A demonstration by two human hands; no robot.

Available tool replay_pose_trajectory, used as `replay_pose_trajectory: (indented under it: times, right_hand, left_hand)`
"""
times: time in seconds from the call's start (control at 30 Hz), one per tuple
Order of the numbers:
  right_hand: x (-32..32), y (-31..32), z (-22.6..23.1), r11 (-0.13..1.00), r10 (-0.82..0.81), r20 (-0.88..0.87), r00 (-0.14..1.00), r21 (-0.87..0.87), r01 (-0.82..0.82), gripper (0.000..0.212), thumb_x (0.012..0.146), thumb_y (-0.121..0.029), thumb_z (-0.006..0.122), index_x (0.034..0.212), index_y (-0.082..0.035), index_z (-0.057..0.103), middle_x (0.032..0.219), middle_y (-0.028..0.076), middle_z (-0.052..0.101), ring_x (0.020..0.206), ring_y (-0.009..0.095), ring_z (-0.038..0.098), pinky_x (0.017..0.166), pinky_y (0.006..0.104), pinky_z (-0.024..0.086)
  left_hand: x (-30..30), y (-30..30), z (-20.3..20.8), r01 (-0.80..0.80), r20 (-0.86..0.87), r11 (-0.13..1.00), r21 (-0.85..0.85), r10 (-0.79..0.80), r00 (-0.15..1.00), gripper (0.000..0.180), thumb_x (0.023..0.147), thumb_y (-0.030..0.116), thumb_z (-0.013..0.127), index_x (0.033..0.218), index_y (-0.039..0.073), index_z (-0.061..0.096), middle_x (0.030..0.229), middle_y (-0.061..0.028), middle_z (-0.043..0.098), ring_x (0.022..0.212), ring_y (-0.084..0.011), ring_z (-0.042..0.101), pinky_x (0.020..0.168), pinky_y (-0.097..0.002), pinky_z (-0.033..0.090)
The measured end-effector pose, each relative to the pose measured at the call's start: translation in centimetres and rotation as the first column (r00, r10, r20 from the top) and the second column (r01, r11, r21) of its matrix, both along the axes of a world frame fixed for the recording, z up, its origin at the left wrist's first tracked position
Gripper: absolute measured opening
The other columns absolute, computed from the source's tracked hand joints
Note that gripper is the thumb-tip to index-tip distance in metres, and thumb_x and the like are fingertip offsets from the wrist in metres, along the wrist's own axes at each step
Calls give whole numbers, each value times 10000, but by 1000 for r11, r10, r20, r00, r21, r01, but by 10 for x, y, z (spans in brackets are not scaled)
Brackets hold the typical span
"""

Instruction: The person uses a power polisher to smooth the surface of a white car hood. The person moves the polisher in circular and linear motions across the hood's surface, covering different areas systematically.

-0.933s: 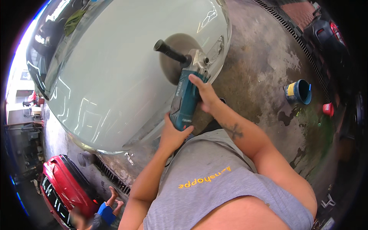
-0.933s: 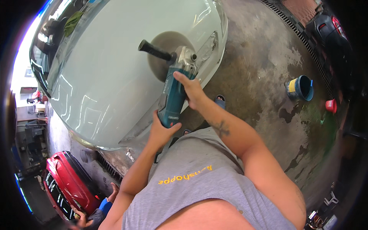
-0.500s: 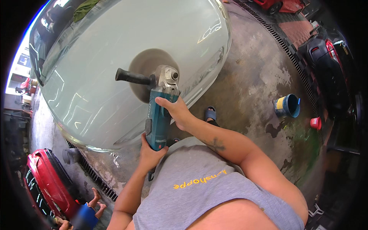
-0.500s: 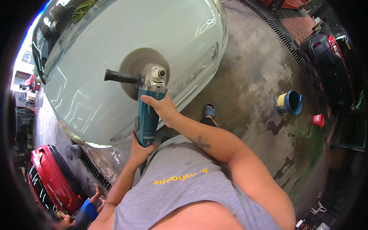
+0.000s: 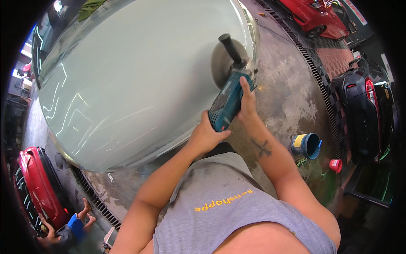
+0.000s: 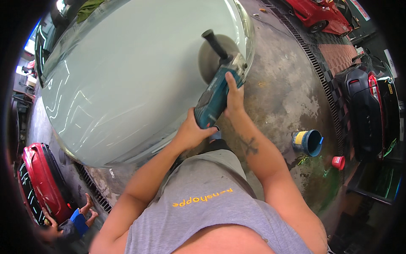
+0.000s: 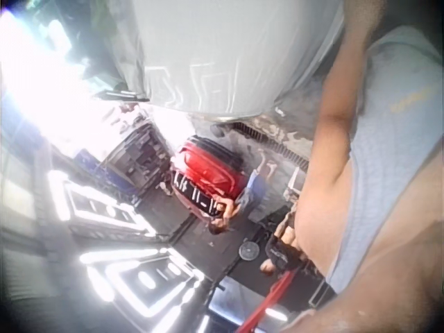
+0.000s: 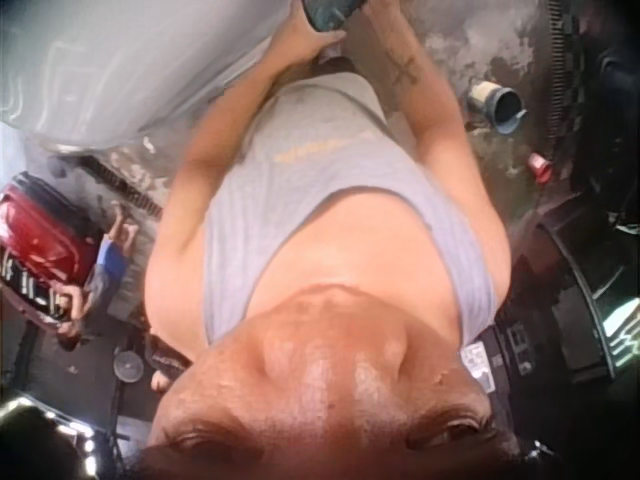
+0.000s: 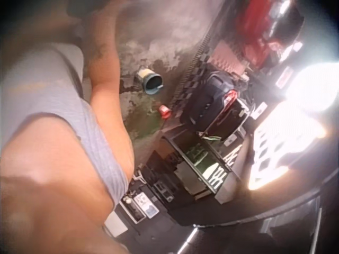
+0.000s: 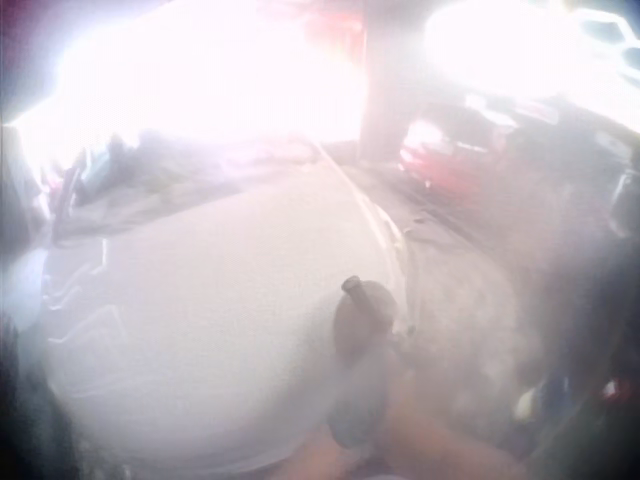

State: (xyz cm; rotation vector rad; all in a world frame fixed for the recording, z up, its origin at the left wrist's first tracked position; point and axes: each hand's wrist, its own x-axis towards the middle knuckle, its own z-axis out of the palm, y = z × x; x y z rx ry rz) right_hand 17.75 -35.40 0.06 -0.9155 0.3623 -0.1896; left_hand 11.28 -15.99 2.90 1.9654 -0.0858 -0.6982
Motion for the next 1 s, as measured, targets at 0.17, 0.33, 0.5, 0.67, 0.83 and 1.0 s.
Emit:
replay_pose_trajectory:
  times: [0.17, 0.33, 0.5, 0.67, 0.83, 1.0]
  right_hand:
    - [23, -36, 6, 995, 39, -80, 996, 92, -31, 451, 1025, -323, 749, 1349, -56, 583, 1105, 77, 697, 887, 198, 721, 759, 381, 632]
    - [-10, 11, 5, 998, 54, -22, 998, 34, -53, 475, 1015, -271, 772, 1382, -53, 565, 1140, 67, 691, 929, 168, 706, 799, 345, 613]
    - [-47, 76, 14, 998, 43, -33, 999, 38, -41, 479, 996, -227, 797, 1364, -54, 542, 1143, 56, 671, 987, 156, 682, 861, 339, 596]
    - [-73, 133, 10, 997, 69, -72, 995, -16, -70, 639, 948, -246, 855, 1405, -41, 459, 1177, 85, 653, 1018, 173, 672, 887, 346, 585]
    - [-87, 183, 23, 974, 146, -120, 982, -158, -164, 730, 899, -214, 885, 1442, -49, 425, 1214, 102, 644, 1080, 186, 666, 932, 365, 582]
    - [-61, 156, 18, 959, 84, -86, 993, -265, -104, 1102, 828, -276, 940, 1599, 54, 225, 1284, 173, 630, 1092, 222, 676, 938, 360, 583]
  left_hand:
    - [22, -37, 24, -33, -100, 999, -27, 30, 995, 1078, 810, 339, 920, 1556, -87, 270, 1190, -220, 717, 1121, -283, 714, 1008, -390, 542]
    - [-21, 0, 29, -67, -74, 991, 113, 76, 994, 1108, 807, 361, 918, 1581, -65, 249, 1232, -269, 705, 1195, -346, 700, 1046, -422, 528]
    - [-60, 58, 18, -114, -44, 976, 188, 124, 991, 1195, 771, 403, 932, 1609, -65, 221, 1221, -277, 702, 1164, -355, 705, 1036, -423, 534]
    - [-96, 109, 15, -179, -76, 960, 217, 199, 977, 1282, 751, 405, 941, 1644, -84, 162, 1191, -255, 699, 1118, -316, 701, 1008, -395, 542]
    - [-126, 149, 2, -303, -104, 946, 112, 314, 944, 1255, 730, 279, 931, 1646, -84, 154, 1206, -214, 687, 1011, -259, 698, 957, -391, 562]
    - [-99, 129, -19, -320, -202, 946, 46, 323, 925, 1290, 745, 155, 882, 1680, -66, 21, 1011, -131, 631, 723, -185, 632, 635, -343, 539]
